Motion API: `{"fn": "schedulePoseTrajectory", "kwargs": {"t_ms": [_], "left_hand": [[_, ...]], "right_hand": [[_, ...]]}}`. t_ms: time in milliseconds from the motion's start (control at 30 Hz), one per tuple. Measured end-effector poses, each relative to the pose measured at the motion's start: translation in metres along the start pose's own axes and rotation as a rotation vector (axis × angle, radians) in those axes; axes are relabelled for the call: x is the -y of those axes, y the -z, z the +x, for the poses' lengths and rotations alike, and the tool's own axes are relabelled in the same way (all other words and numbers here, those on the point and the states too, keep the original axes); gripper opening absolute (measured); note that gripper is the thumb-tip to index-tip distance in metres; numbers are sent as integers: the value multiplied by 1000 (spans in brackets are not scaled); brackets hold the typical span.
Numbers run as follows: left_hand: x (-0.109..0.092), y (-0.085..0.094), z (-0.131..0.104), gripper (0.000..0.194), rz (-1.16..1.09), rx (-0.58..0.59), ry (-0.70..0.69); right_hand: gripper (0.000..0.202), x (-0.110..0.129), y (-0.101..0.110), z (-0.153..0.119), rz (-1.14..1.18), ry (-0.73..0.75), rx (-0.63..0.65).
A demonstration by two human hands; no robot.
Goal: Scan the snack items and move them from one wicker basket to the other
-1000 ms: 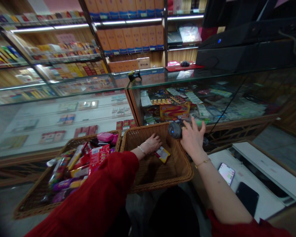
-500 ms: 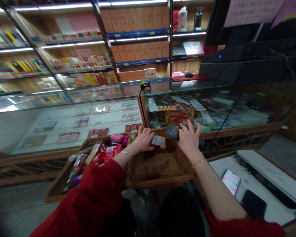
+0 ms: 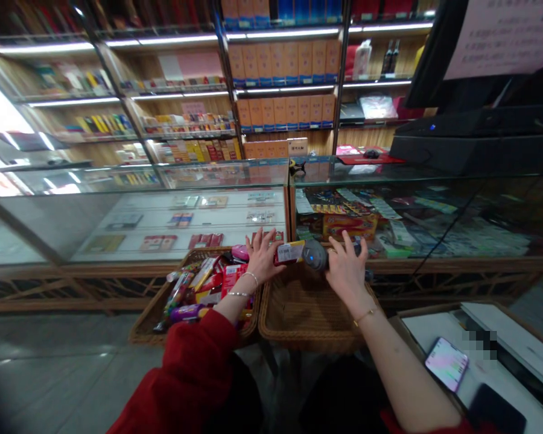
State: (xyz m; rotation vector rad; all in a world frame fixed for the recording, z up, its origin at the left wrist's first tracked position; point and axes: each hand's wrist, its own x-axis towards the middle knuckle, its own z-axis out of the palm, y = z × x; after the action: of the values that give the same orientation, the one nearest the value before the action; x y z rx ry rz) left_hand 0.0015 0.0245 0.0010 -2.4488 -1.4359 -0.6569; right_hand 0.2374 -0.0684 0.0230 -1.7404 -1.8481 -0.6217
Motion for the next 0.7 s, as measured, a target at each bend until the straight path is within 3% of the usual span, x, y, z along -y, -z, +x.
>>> {"fn": "schedulePoseTrajectory", "kwargs": {"t_ms": [200, 700], "left_hand": [[4, -4, -7, 76, -10, -16, 42], [8, -7, -10, 77, -26, -45, 67]], "right_hand": [[28, 16, 0, -5, 29, 16, 4], [31, 27, -6, -4, 80, 71, 4]]}}
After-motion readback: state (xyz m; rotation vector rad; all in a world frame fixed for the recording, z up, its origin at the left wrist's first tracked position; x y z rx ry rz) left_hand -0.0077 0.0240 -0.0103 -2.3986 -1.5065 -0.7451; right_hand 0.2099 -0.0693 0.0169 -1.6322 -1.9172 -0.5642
